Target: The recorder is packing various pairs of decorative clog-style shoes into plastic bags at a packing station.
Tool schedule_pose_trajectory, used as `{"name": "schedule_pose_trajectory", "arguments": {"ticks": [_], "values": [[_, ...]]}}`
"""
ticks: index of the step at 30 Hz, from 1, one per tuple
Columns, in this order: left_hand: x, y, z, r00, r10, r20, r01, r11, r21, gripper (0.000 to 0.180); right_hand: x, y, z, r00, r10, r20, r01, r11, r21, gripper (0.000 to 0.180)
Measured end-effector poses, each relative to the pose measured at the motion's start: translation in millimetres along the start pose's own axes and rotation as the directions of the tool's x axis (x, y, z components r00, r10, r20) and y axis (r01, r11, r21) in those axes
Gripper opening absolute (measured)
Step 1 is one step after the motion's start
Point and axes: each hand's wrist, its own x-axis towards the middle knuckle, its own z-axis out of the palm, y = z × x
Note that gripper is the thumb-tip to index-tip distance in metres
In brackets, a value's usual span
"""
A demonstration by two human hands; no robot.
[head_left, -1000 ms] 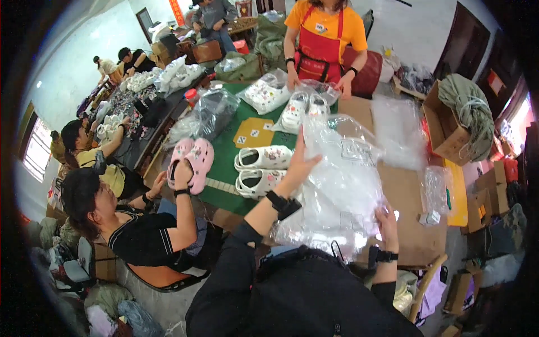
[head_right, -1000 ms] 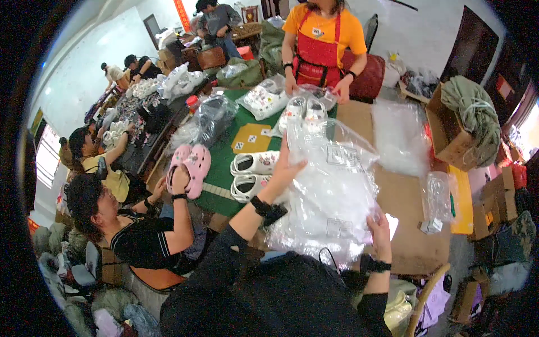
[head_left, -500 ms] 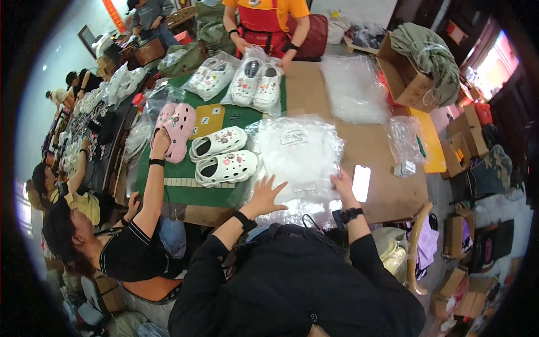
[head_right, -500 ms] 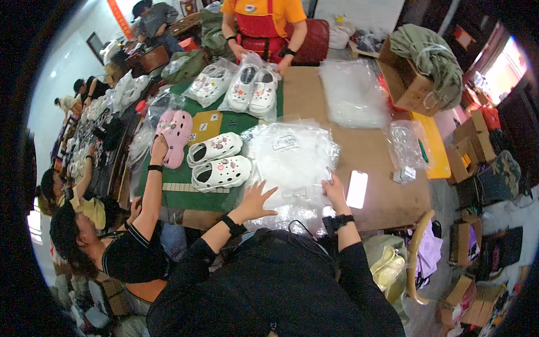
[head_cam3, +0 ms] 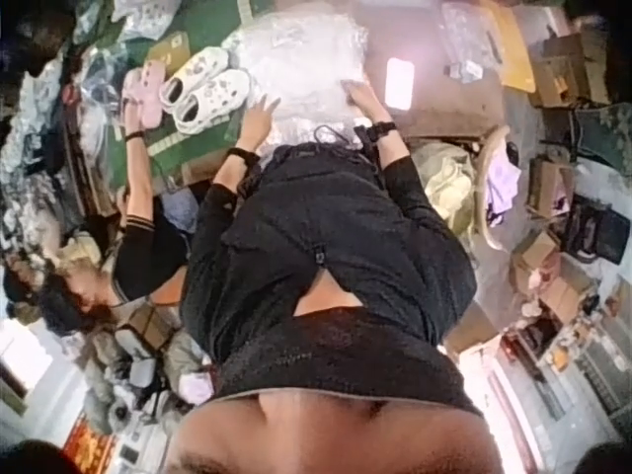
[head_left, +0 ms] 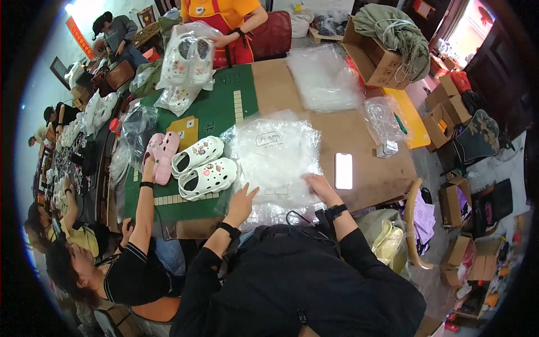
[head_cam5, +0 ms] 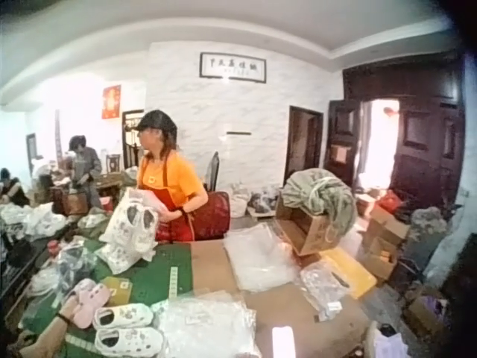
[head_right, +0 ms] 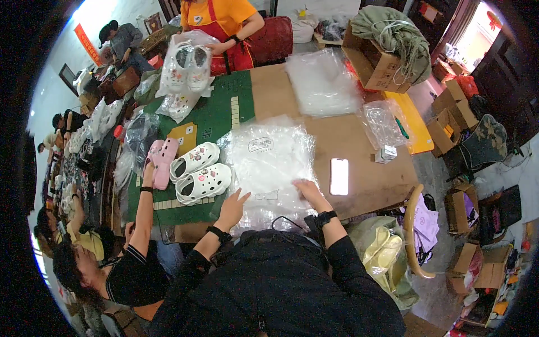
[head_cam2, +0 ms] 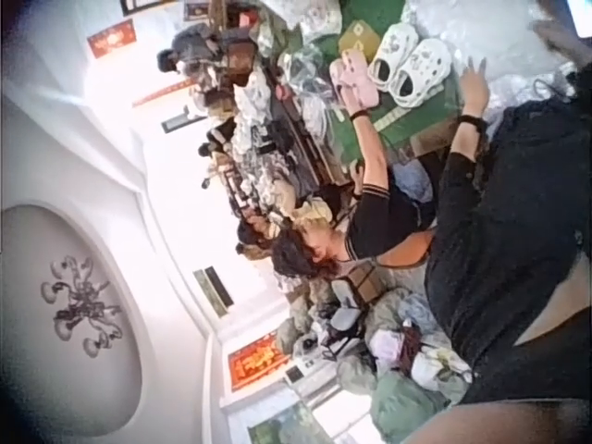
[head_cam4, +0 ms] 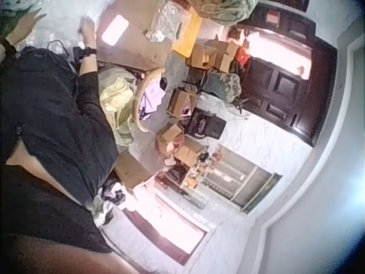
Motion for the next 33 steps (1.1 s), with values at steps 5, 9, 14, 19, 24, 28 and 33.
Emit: {"name": "schedule_pose_trajectory", "arguments": {"ticks": [5,9,14,19,24,28,33], "values": [[6,-2,-12,0.907,-0.294,-0.302,0.201,0.931,-0.303,0.066,-24,-36,23,0.994,-0.11,0.017,0.107,0.986,0.126,0.029],[11,1,-5,0.806,-0.48,-0.348,0.218,0.786,-0.578,0.071,-29,-76,55,0.899,-0.391,-0.197,0.432,0.866,0.251,0.028],[7,7,5,0.997,-0.074,-0.002,0.064,0.88,-0.47,0.08,-31,-83,107,0.965,-0.192,0.181,0.215,0.97,-0.114,0.041],[9,-1,7,0.981,0.023,0.192,0.182,0.223,-0.958,0.061,-39,-68,128,0.8,-0.24,0.55,0.484,0.8,-0.355,0.045],[6,-14,-6,0.835,-0.313,0.453,0.36,-0.312,-0.879,0.067,-40,-77,104,0.642,-0.752,-0.153,0.61,0.621,-0.493,0.048],[1,-27,-6,0.875,-0.324,0.359,0.32,-0.17,-0.932,0.052,-14,-53,79,0.5,-0.622,-0.602,0.27,0.773,-0.574,0.075],[12,-39,16,0.797,-0.498,0.341,0.317,-0.134,-0.939,0.036,-1,-36,80,0.982,-0.039,-0.184,0.041,0.999,0.007,0.084]]}}
